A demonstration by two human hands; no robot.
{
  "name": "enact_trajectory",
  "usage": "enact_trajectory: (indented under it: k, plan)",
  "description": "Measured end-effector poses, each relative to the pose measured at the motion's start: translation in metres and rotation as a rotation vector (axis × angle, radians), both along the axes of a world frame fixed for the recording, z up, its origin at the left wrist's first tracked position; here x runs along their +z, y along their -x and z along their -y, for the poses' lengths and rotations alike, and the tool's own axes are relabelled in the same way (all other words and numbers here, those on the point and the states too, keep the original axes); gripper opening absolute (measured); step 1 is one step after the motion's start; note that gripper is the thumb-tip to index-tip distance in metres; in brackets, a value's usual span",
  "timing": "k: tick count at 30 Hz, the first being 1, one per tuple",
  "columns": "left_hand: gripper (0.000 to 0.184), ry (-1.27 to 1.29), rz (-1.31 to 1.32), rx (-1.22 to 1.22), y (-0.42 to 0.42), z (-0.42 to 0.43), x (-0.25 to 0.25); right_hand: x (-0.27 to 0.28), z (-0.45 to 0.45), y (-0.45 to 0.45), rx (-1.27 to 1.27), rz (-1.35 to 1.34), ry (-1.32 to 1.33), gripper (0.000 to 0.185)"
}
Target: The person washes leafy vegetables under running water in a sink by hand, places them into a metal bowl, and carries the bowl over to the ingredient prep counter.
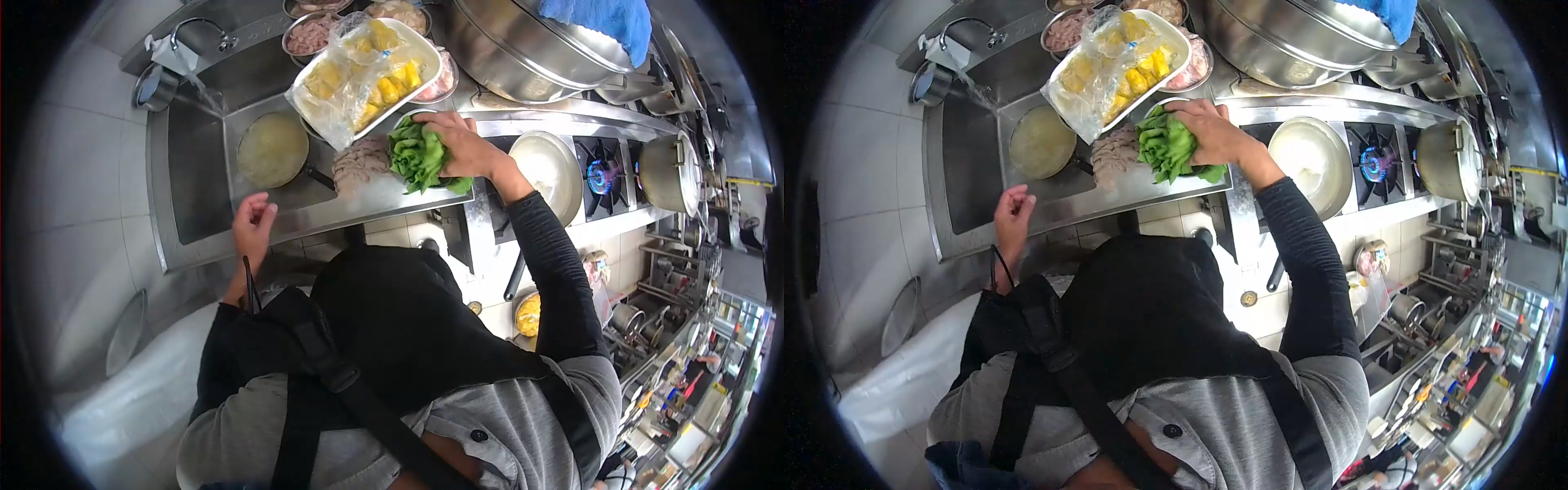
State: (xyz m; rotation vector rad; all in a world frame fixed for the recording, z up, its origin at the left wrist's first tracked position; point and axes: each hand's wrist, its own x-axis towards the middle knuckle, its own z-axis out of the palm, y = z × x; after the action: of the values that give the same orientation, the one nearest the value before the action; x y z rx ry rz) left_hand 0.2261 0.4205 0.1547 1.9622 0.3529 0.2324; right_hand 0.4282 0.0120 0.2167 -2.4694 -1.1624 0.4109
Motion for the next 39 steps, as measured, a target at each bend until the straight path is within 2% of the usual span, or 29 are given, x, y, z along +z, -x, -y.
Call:
enact_trajectory:
  k: [4,7,8,11,12,14,18,21,23,25,26,29,31,33,35,37,39]
  plan:
    - [0.021,0.008,0.071,-0.051,-0.058,-0.033,0.035,-0.011,0.013,0.0,-0.088,-0.084,-0.317,0.07]
    - [0.02,0.103,0.109,-0.013,-0.096,-0.051,0.051,0.011,0.017,0.012,-0.443,-0.469,-0.59,0.063]
    - [0.02,0.148,0.12,0.009,-0.104,-0.052,0.053,0.026,0.013,0.016,-0.492,-0.509,-0.678,0.053]
    - [0.021,0.16,0.159,0.0,-0.131,-0.058,0.073,0.048,0.003,0.021,-0.558,-0.369,-0.831,0.047]
    - [0.022,0.214,0.198,-0.083,-0.142,-0.066,0.075,0.052,0.001,0.019,-0.537,-0.358,-0.859,0.041]
    - [0.022,0.284,0.131,-0.061,-0.164,-0.084,0.078,0.069,-0.002,0.021,-0.606,-0.37,-0.861,0.033]
    - [0.032,0.597,-0.066,0.119,-0.24,-0.146,0.062,0.112,-0.028,0.015,-0.645,-0.281,-0.949,0.029]
    - [0.035,0.891,-0.085,0.348,-0.322,-0.227,0.026,0.145,-0.086,-0.008,-0.494,-0.451,-1.111,0.033]
    - [0.037,0.85,-0.052,0.412,-0.371,-0.273,-0.006,0.163,-0.155,-0.023,-0.45,-0.488,-1.145,0.036]
    - [0.042,0.78,-0.104,0.345,-0.394,-0.275,0.007,0.154,-0.225,-0.055,-0.341,-0.683,-1.125,0.037]
    - [0.045,0.844,-0.074,0.3,-0.406,-0.281,0.01,0.145,-0.263,-0.071,-0.336,-0.784,-1.071,0.038]
    - [0.049,1.12,0.295,0.144,-0.376,-0.277,0.069,0.096,-0.371,-0.123,-0.374,-1.218,-0.944,0.034]
    - [0.052,0.893,0.195,0.005,-0.343,-0.243,0.111,0.045,-0.434,-0.152,-0.382,-1.387,-0.972,0.032]
    - [0.052,0.665,0.205,-0.03,-0.326,-0.245,0.111,0.004,-0.482,-0.175,-0.429,-1.516,-0.867,0.032]
    - [0.048,0.433,0.334,0.024,-0.315,-0.273,0.079,-0.021,-0.519,-0.185,-0.419,-1.43,-0.857,0.033]
    - [0.057,0.427,0.342,0.401,-0.29,-0.309,0.018,-0.032,-0.553,-0.198,-0.348,-1.269,-0.815,0.033]
    - [0.072,0.739,-0.191,0.535,-0.257,-0.289,0.023,-0.048,-0.575,-0.209,-0.253,-1.045,-0.728,0.032]
